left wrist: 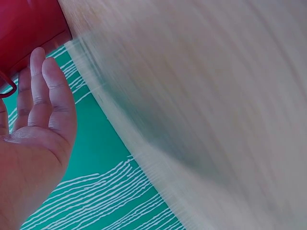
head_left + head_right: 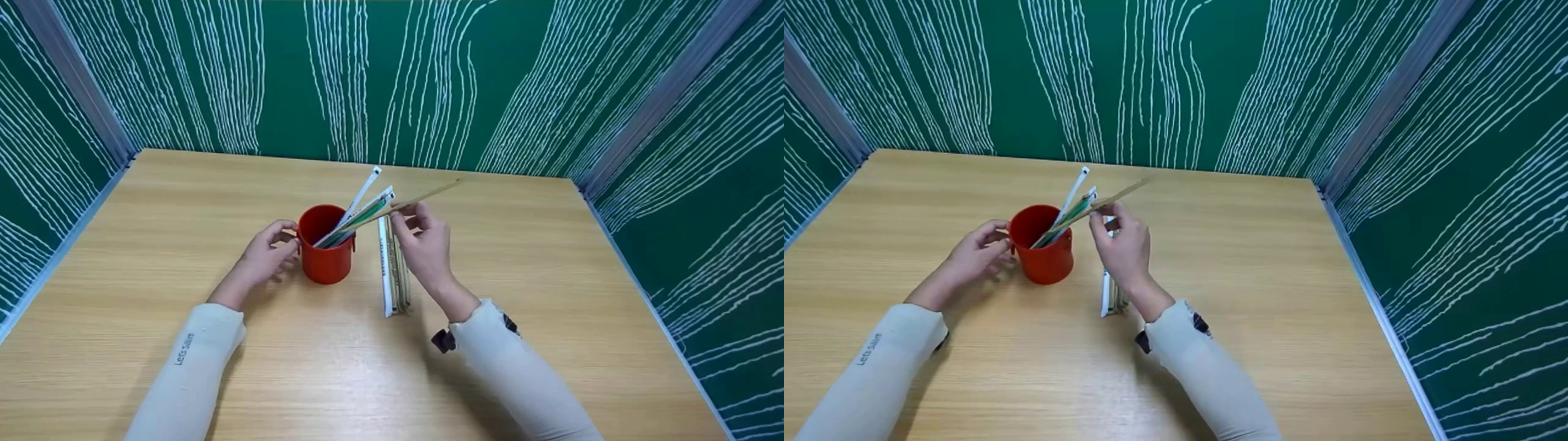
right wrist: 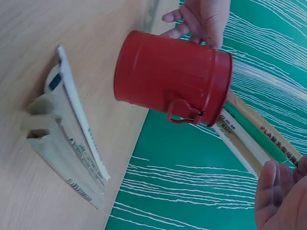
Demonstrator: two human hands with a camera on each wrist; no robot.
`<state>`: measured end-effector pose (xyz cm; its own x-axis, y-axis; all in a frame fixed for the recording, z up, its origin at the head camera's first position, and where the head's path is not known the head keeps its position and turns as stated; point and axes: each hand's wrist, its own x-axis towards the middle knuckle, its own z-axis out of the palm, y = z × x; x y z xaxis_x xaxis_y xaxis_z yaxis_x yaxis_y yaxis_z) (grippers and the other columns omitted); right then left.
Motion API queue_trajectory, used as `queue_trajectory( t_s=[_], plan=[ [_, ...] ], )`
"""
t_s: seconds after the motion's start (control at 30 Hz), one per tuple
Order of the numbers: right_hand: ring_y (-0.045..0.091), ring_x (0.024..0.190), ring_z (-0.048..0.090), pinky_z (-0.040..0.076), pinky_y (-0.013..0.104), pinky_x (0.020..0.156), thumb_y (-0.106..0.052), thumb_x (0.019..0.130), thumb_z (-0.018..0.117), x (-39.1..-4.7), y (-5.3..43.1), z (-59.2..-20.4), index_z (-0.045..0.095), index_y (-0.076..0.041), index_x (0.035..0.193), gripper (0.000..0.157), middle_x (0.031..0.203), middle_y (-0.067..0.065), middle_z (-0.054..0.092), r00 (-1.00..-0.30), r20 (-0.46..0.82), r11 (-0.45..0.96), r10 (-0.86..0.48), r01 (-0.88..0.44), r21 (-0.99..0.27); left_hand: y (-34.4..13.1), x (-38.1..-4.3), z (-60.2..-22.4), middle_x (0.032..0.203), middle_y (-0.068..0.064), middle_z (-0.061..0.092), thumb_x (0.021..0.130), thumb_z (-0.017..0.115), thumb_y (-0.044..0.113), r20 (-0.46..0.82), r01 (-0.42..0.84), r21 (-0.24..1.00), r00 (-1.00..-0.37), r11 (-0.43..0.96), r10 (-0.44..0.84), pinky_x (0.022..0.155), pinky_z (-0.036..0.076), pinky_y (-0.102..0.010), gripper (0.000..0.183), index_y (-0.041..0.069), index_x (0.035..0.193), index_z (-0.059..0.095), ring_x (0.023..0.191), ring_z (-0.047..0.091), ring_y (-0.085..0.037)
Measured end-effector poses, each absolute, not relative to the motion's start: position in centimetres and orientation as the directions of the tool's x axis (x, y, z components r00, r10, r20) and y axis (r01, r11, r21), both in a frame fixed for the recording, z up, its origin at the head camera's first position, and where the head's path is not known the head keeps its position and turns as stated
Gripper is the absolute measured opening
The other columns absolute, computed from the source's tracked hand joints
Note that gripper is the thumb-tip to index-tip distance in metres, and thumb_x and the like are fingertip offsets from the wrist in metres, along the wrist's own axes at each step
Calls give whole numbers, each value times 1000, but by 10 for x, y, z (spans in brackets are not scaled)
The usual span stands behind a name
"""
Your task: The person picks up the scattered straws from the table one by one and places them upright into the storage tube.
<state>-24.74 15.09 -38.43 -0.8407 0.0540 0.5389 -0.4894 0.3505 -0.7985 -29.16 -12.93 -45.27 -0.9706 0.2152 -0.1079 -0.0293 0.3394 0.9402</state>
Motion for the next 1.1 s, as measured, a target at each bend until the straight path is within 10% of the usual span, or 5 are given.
queue_trajectory(
  t_s=[0.47,0.7,1.1],
  plan=[
    [17,80,62,54,27,70,-30,92,62,-251,152,-392,61,-19,118,28,108,1,66,-934,343,609,-103,-332,-720,-129,-291,-453,118,-10,58,98,53,28,-114,-36,941,-970,337,215,56,52,-36,28,23,125,48,89,64,-34],
    [21,94,61,54,35,78,-22,86,66,-266,164,-399,47,-27,128,47,116,1,56,-993,50,625,-103,-104,-774,-130,-291,-452,119,-11,57,98,53,29,-126,-47,939,-969,341,215,56,52,-36,29,22,126,47,89,63,-33],
    [25,100,57,49,36,80,-33,87,64,-296,186,-417,48,-17,127,46,114,10,56,-985,-172,688,-31,104,-718,-129,-290,-451,115,-10,59,99,52,26,-107,-34,945,-972,324,210,56,51,-35,27,21,125,48,87,63,-32]
  ],
)
